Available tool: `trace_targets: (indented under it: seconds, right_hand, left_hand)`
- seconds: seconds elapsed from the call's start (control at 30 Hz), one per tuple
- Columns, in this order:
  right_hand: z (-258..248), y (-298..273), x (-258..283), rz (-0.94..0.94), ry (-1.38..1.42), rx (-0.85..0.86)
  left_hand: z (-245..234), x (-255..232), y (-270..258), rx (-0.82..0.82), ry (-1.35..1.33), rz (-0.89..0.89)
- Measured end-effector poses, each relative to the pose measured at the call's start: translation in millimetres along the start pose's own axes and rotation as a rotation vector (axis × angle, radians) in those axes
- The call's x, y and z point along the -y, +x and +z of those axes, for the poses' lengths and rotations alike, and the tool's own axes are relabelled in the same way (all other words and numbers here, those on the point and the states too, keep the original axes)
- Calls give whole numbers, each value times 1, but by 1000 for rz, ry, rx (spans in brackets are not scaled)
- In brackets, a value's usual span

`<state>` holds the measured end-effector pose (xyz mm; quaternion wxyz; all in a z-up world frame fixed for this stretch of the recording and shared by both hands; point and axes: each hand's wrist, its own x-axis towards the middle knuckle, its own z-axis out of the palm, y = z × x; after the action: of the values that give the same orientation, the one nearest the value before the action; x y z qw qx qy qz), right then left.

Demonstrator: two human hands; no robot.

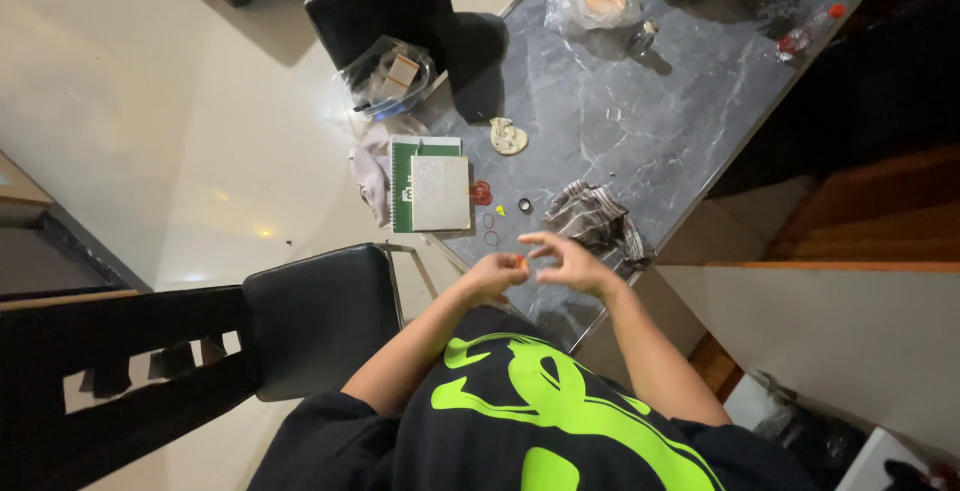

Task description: Organizing various household items and craft supplies on a table and placing them into a storage cabinet.

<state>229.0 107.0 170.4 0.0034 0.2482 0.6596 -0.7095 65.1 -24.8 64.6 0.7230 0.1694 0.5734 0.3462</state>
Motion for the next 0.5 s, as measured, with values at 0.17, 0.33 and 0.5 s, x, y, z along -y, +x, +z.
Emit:
trace_targets:
  seconds: [0.17, 0.33, 0.5]
  right_hand:
    - [14, 4, -47, -39, -97, 47]
    - [22, 3, -85, 18, 18, -59]
    - [31, 5, -96, 17, -229, -187]
  left_hand:
    - [3, 18, 12, -184, 566, 210]
    - [17, 11, -24, -323, 706, 205]
    - [4, 44, -10, -453, 878, 646]
